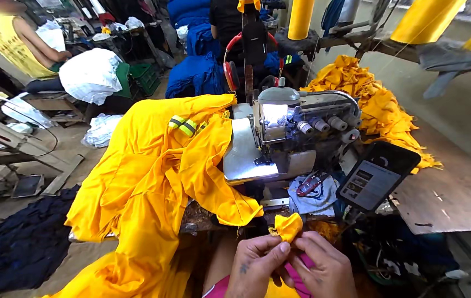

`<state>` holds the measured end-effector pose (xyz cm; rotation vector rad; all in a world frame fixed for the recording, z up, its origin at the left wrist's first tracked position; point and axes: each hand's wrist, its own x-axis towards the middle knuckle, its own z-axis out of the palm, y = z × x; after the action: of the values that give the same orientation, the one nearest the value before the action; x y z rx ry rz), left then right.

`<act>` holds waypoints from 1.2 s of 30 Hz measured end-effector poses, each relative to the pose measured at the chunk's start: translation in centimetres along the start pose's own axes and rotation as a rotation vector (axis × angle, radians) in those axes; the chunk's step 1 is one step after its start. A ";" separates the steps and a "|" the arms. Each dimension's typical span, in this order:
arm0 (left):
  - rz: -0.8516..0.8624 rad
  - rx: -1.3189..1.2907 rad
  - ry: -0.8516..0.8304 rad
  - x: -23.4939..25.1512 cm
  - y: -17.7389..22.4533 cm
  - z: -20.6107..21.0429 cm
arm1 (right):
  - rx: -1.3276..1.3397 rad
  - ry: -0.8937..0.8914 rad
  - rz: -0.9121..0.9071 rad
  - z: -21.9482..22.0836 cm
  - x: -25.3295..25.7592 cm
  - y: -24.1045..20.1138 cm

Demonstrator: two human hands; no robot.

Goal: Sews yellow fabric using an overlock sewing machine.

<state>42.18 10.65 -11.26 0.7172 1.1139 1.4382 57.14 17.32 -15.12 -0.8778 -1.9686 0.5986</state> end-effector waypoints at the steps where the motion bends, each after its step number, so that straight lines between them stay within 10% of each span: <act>1: -0.009 -0.020 0.000 0.0 0.0 0.1 | -0.019 0.010 -0.007 0.1 0.1 0.0; 17: -0.243 -0.364 -0.069 0.9 0.7 -1.5 | 0.967 -0.366 0.172 -2.2 1.2 1.4; 27: -0.141 -0.194 0.021 0.3 0.5 0.4 | 0.341 0.031 0.025 -0.1 0.6 0.8; 32: -0.191 -0.309 -0.007 0.7 0.7 -0.7 | 0.811 -0.077 0.373 -1.8 1.3 0.2; 36: -0.171 -0.447 -0.368 1.2 0.4 -2.7 | 1.325 -0.110 0.746 -3.2 2.2 -0.7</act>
<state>39.33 11.20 -12.05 0.5223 0.5291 1.2822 58.80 18.77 -11.89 -0.6260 -0.8338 2.0534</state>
